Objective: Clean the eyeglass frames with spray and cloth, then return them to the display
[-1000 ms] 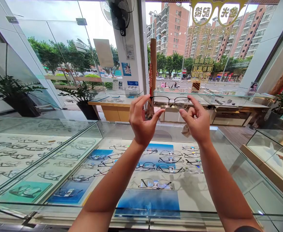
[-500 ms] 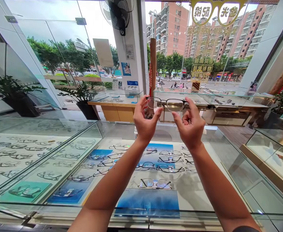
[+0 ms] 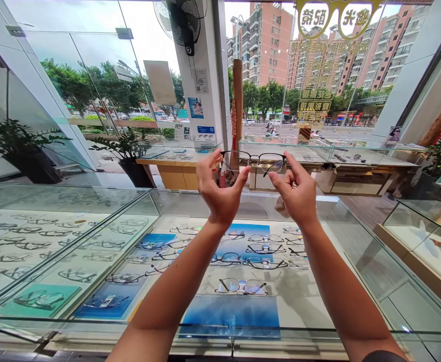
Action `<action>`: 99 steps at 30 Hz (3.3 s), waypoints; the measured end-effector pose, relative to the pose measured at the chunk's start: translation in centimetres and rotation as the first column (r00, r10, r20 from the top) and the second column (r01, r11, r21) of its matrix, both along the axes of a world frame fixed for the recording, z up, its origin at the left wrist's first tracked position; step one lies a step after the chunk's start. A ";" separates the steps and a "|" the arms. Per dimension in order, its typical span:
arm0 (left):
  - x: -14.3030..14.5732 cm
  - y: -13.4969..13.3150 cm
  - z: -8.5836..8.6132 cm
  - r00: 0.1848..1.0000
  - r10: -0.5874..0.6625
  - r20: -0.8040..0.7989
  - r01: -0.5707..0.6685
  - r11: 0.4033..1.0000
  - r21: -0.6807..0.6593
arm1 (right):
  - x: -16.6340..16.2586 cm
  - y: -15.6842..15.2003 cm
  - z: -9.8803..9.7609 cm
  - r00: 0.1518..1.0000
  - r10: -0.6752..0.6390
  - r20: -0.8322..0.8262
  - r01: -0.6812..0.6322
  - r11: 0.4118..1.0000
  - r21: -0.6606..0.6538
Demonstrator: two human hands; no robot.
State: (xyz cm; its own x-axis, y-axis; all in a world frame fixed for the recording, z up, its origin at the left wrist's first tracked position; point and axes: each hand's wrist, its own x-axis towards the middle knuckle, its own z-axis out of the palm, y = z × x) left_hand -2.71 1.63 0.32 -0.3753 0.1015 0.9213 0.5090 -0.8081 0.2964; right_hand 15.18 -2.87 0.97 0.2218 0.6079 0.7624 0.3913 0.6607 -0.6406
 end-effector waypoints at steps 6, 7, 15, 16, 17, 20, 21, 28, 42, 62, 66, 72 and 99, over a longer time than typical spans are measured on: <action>-0.2 -0.7 0.3 0.999 0.025 -0.047 -0.024 1.000 0.007 | 1.1 0.5 0.3 0.989 0.053 -0.138 -0.067 0.993 -0.097; -0.2 -0.7 0.2 0.998 0.016 -0.057 -0.016 1.000 0.015 | 1.2 0.5 0.4 0.989 0.046 -0.139 -0.060 0.993 -0.102; -0.3 -0.4 0.0 0.995 0.046 -0.090 -0.038 0.995 0.088 | 1.4 -0.3 1.0 0.980 0.045 -0.194 -0.063 0.994 -0.086; -0.3 -0.4 -0.1 0.995 0.044 -0.091 -0.035 0.995 0.094 | 1.3 -0.4 1.1 0.978 0.048 -0.203 -0.066 0.994 -0.082; -0.3 -0.4 -0.1 0.995 0.038 -0.091 -0.030 0.995 0.092 | 1.3 -0.6 1.2 0.976 0.051 -0.212 -0.070 0.994 -0.081; -0.3 -0.2 -0.2 0.995 -0.002 -0.102 0.007 0.999 0.049 | 1.2 -1.0 1.5 0.967 0.073 -0.243 -0.097 0.991 -0.089; -0.3 0.0 -0.3 0.993 -0.027 -0.111 0.031 0.999 0.037 | 1.2 -1.1 1.6 0.963 0.084 -0.257 -0.111 0.990 -0.091; -0.2 2.4 -0.6 0.952 -0.282 -0.116 0.291 0.954 0.071 | 1.1 -1.8 1.8 0.943 0.170 -0.285 -0.195 0.979 -0.063; -1.0 3.4 -0.5 0.917 -0.321 -0.237 0.319 0.947 -0.050 | 2.6 -1.6 1.8 0.976 0.180 -0.121 -0.194 0.973 -0.121; -3.3 -1.1 3.4 0.625 -0.398 -0.671 0.350 0.912 -0.215 | 3.9 -2.2 2.4 0.859 0.464 0.217 -0.326 0.822 -0.466; -3.2 -1.1 3.3 0.620 -0.460 -0.636 0.407 0.881 -0.240 | 3.8 -2.6 2.6 0.863 0.471 0.183 -0.338 0.808 -0.482; -3.0 -0.9 2.5 0.545 -0.695 -0.468 0.581 0.716 -0.387 | 3.7 -2.6 2.6 0.873 0.464 0.151 -0.342 0.802 -0.490; 0.1 -2.2 1.4 0.630 -0.771 0.098 0.570 0.373 -0.732 | -0.2 -3.0 1.1 0.944 -0.116 0.310 0.168 0.975 -0.148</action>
State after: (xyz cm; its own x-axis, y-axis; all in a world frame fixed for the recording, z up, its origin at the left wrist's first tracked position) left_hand -2.64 -0.60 1.73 0.3077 0.8032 0.5101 0.0160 -0.5404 0.8413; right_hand 14.95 -5.91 2.07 0.0945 0.7133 0.6945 0.6628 0.4754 -0.5784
